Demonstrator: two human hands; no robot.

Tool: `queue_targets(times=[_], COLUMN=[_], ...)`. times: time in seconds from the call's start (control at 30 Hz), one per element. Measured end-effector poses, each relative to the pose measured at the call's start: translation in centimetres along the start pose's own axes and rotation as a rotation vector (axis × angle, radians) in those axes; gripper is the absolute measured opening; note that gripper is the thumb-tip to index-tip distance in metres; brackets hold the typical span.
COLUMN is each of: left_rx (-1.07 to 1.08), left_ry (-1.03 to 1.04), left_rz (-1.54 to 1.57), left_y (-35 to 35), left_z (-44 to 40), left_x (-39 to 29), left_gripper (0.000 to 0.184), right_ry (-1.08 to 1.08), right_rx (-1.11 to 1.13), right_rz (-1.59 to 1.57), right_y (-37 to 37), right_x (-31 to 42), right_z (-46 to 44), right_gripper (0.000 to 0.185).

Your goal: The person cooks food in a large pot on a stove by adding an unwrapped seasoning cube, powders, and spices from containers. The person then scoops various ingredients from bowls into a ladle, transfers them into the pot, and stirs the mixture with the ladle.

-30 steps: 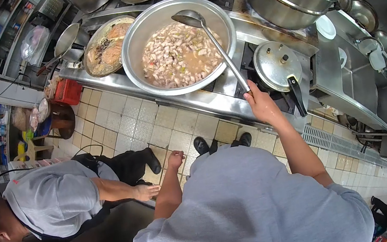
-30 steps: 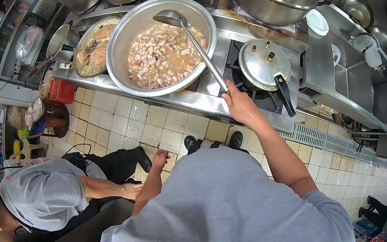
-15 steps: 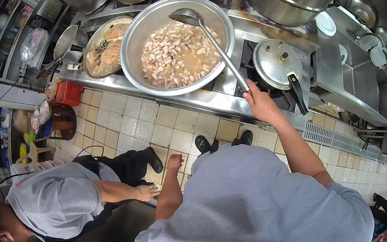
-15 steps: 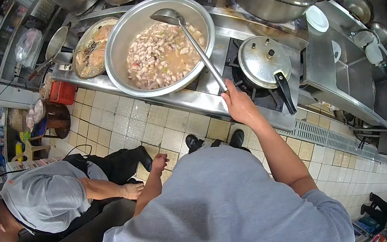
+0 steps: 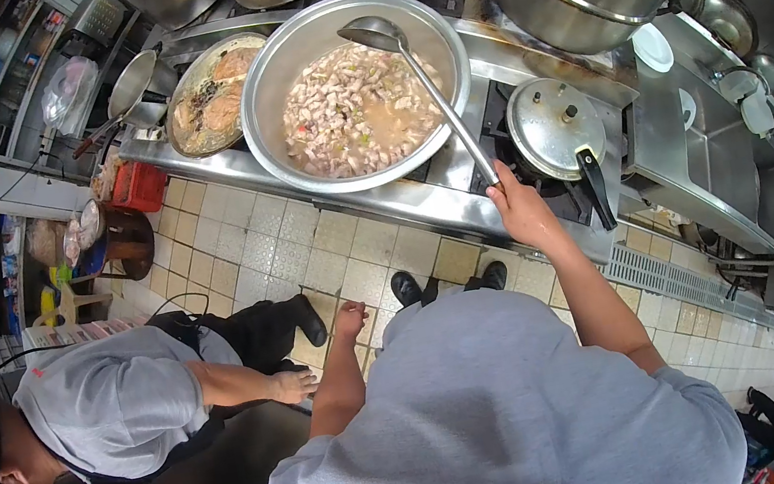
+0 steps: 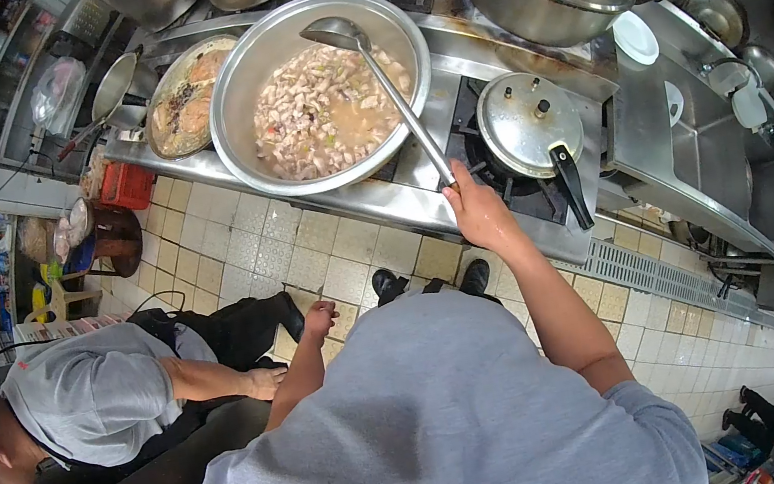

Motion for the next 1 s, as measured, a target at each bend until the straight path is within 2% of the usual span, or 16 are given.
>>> queue_targets(times=[0.33,0.47,0.53,0.63,0.7,0.77,0.9,1.0], left_rx=[0.004,0.03,0.041,0.029,-0.008,-0.007,-0.004,-0.011], left_ry=[-0.043,-0.007,-0.001,0.005,0.013,0.032,0.01,-0.013], left_rz=[-0.014,-0.059,-0.04,-0.018,0.01,0.057,0.117,-0.027], left_y=[-0.3,-0.2,-0.2,0.5,0.3,0.2,0.2,-0.4], left_z=[0.9,-0.6,-0.8,-1.3,-0.5,-0.3,0.4,-0.8], left_x=[1.0,1.3,0.7,0.7,-0.4,-0.7,1.8,5.9], left_gripper=[0.031,0.034,0.035,0.035,0.032,0.031,0.03,0.029], right_ry=[0.013,0.0,-0.049,-0.108,-0.143,-0.229,-0.214,-0.344], right_rx=[0.001,0.117,0.1,0.204,0.274,0.207,0.284,0.295], right_rz=[-0.085,-0.019,0.192,0.354,0.509,0.556,0.459,0.302], right_y=[-1.7,-4.2,-3.4,-4.7,-8.5,-11.8,-14.0,-9.6], right_x=[0.6,2.2,3.5,5.9,8.6,8.9,9.9,7.9], right_z=[-0.2,-2.4,-3.6,-4.2,-3.0,-2.2,0.0,-2.2], right_gripper=[0.05,0.052,0.051,0.05,0.05,0.049,0.049,0.048])
Point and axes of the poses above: each hand's wrist, its own z-axis away from the middle knuckle, its own y-axis out of the palm, x = y × z, the point moved 9 cm from there along -z, towards the middle knuckle, and after that the axes turned 8 degrees about z, right-handed, at the moved point
